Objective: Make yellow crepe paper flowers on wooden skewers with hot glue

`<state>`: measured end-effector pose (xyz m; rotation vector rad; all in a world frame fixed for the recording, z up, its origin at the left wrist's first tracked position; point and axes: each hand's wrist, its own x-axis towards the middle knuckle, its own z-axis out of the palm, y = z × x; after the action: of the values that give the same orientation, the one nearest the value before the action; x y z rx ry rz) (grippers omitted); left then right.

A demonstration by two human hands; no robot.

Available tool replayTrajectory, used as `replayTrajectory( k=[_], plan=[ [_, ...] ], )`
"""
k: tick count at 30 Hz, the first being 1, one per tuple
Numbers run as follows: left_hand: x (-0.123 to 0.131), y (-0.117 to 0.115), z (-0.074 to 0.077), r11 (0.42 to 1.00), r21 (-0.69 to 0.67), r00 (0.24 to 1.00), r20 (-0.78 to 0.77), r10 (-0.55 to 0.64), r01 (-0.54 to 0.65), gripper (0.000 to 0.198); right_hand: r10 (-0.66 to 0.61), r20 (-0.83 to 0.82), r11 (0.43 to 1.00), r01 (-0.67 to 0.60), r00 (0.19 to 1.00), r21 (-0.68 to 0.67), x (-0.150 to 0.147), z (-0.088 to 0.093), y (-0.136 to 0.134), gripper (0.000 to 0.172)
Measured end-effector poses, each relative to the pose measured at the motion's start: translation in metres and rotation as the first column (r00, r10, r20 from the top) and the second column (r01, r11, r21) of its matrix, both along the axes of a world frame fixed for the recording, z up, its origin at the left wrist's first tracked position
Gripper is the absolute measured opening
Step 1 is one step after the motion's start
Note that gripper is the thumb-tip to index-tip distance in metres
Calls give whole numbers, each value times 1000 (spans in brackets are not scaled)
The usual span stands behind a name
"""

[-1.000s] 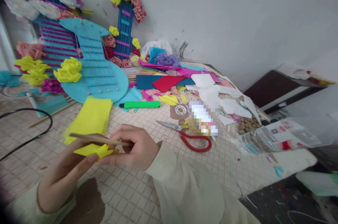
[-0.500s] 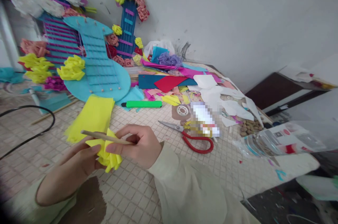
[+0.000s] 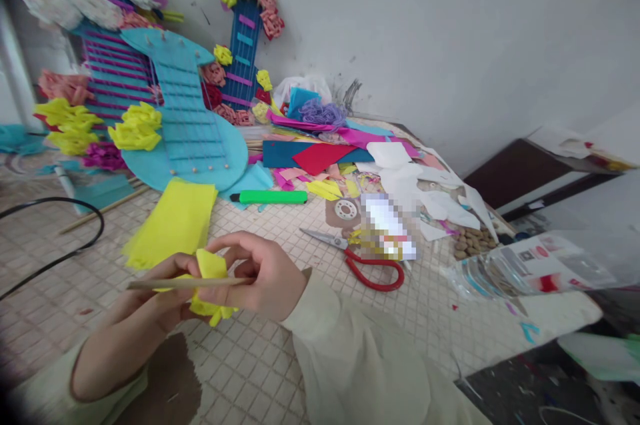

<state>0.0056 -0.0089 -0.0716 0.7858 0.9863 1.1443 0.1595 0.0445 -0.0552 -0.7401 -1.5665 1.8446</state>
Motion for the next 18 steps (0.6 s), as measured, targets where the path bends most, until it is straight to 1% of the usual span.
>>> replayTrajectory(
  k=[3,5,8,10,12,15,18],
  plan=[
    [0,0,0,1000,-19,999,46,5,-4,7,-32,-37,999,32,999,-3,-1,-2,0,40],
    [0,0,-1,998,-62,998,70,5,0,12,-25,-55,1000,24,998,-4,-2,-2,1,40],
    [-2,0,-3,993,-108,997,58,-41,47,16,-10,-77,1000,10,997,4,-1,-2,1,42],
    [-3,1,-3,991,-107,996,50,-76,81,12,-22,-82,1000,24,996,18,-1,-1,2,40],
    [-4,3,-1,989,-106,993,68,-100,107,14,-45,-80,998,48,996,33,-1,-1,2,36],
    [-5,6,1,978,-120,975,165,-150,170,18,-73,-60,995,77,996,64,-2,-1,0,34],
    [-4,7,5,964,-126,941,280,-192,234,22,-90,4,989,89,996,120,-2,-2,-2,33]
  ],
)
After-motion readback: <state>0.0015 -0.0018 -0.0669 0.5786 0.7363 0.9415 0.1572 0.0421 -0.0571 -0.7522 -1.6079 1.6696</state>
